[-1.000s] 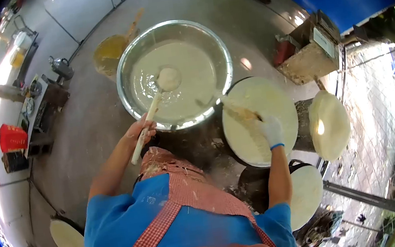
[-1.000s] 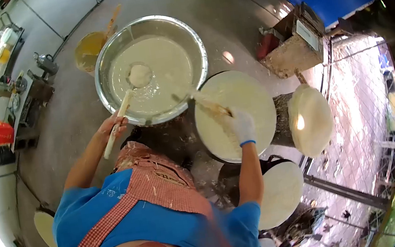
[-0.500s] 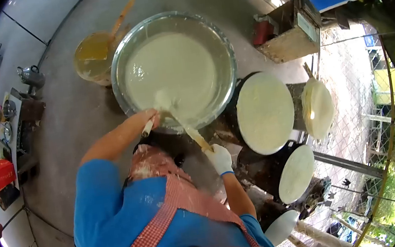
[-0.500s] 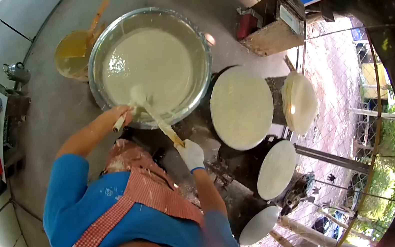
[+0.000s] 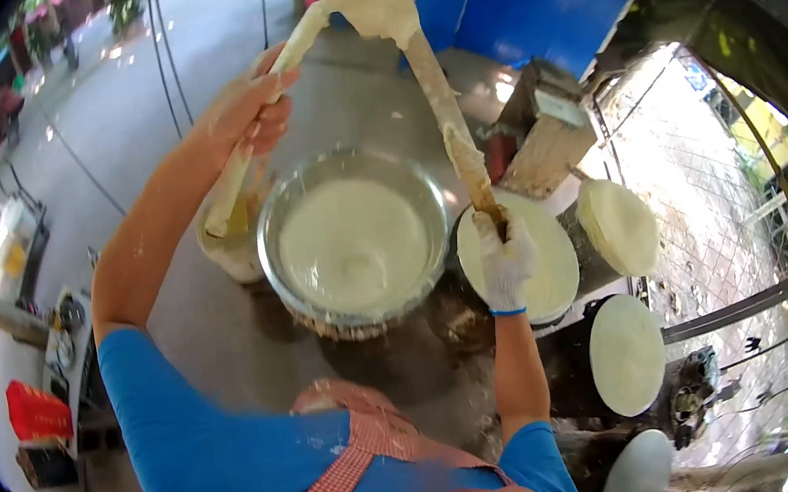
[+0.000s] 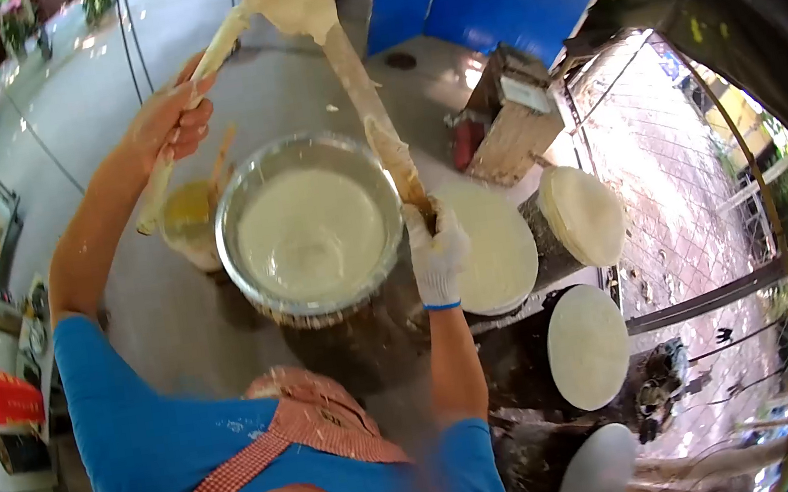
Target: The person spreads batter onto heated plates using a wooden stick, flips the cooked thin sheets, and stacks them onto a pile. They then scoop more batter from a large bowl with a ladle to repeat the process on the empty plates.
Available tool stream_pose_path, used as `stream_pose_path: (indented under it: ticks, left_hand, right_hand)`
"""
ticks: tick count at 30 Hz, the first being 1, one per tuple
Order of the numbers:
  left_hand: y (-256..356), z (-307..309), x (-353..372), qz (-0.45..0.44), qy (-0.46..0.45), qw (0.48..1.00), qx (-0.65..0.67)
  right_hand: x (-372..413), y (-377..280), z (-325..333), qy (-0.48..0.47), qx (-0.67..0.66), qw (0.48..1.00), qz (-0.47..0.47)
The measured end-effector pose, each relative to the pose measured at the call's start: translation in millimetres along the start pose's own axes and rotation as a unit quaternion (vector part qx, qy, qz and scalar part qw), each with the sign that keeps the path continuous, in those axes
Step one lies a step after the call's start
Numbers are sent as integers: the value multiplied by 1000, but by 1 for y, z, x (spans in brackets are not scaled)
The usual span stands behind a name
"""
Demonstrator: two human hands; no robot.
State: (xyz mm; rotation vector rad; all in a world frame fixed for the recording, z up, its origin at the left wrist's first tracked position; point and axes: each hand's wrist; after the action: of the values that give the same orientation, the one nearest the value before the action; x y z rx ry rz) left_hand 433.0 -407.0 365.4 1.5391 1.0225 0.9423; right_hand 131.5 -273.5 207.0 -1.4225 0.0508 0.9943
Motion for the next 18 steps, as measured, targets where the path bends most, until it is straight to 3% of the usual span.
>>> stream_pose_path:
  ticks: [3, 4, 5, 6, 8, 10, 11, 12, 13, 14, 16, 18]
  left_hand:
    - [-23, 18, -8, -79, 28, 995, -61]
    - [-52, 32, -15, 5, 15, 999, -41]
    - [-86, 48, -22, 98, 4, 995, -22]
    - [-119, 62, -28, 239, -13, 970, 49]
    - [-153, 70, -35, 487, -18, 839, 242]
    - [-164, 58, -23, 492, 43, 833, 249]
    - [-163, 59, -26, 508, -22, 827, 238]
    - [-159, 54, -31, 522, -92, 817, 227]
    - [-147, 32, -22, 411, -103, 896, 130]
    - [-145, 10, -11, 374, -92, 920, 76]
    - [-157, -45, 12, 286, -97, 953, -23]
    - [-211, -71, 6, 352, -172, 920, 18]
  right_hand:
    - [26, 9, -10, -90, -145, 974, -150]
    - [53, 48, -32, -69, -181, 969, -154]
    - [76, 67, -27, -191, -178, 916, -306]
    - [109, 86, -35, -192, -186, 901, -343]
    - [152, 99, -14, -230, -41, 880, -414]
    - [164, 83, 22, -222, 84, 905, -353]
    - [170, 87, 39, -193, 77, 927, -313]
    - [160, 63, 61, -181, 92, 910, -362]
    - [156, 52, 78, -156, 60, 911, -378]
    - [156, 47, 94, -130, 31, 910, -393]
    - [169, 50, 114, -64, -40, 940, -333]
    - [195, 68, 141, -90, -33, 920, -381]
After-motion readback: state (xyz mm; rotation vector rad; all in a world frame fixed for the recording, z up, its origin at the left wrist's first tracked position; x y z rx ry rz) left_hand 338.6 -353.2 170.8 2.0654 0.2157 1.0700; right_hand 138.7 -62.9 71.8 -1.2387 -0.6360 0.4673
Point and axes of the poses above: each hand's wrist, its own x-axis away from the middle knuckle, its own z-axis out of the back of the hand, y = z × x, and after that the axes turned 12 degrees about y, right-handed
